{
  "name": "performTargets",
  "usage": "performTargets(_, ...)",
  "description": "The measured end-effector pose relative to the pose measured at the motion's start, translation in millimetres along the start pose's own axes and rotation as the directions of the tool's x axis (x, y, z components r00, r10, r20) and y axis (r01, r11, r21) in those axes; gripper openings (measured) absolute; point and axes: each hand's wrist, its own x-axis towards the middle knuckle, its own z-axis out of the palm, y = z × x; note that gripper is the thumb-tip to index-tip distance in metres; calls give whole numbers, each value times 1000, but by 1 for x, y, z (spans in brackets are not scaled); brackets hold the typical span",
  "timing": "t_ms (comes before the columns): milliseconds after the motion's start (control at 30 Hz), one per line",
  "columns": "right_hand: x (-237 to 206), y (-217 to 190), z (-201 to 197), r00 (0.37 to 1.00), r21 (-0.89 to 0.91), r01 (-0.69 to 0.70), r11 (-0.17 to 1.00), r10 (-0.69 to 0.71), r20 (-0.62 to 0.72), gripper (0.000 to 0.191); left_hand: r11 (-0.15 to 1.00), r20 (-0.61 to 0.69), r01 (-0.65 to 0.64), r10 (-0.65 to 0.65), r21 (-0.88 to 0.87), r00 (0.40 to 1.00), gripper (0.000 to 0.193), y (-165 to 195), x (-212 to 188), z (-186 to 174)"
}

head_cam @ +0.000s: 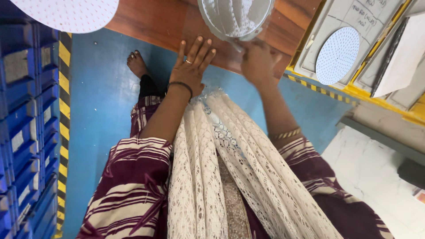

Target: The person places a round LED panel disc on the workbench, lays a clear plastic film over it, and smooths the film across the panel surface with their hands, pressing from the center outward. They then move the covered panel aside and take the next disc to repeat the process.

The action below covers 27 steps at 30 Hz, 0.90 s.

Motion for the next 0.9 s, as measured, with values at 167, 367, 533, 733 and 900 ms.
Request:
performTargets(167, 78, 39, -28, 968, -4, 23, 1000, -23, -251, 25, 1000, -41, -2, 2, 17, 999, 113, 0, -2, 2)
performTargets(367, 104, 9, -30, 967, -303, 124, 945, -184, -178, 44, 1000, -61, -4, 4, 5, 998, 113, 1, 0, 5)
performTargets(533, 55, -4, -18, 913, -195, 314, 929, -352, -205, 65, 1000, -39, -6, 6, -18, 999, 113, 0, -2, 5)
performTargets(733, 20, -20, -34, 948, -214, 256, 943, -288, -136, 45, 1000, -37, -11, 11, 7, 999, 112, 0, -2, 6)
performTargets(900, 88, 3, -83, 894, -269, 274, 923, -348, -284, 33, 999, -44, -27, 28, 27, 999, 113, -1, -4, 6)
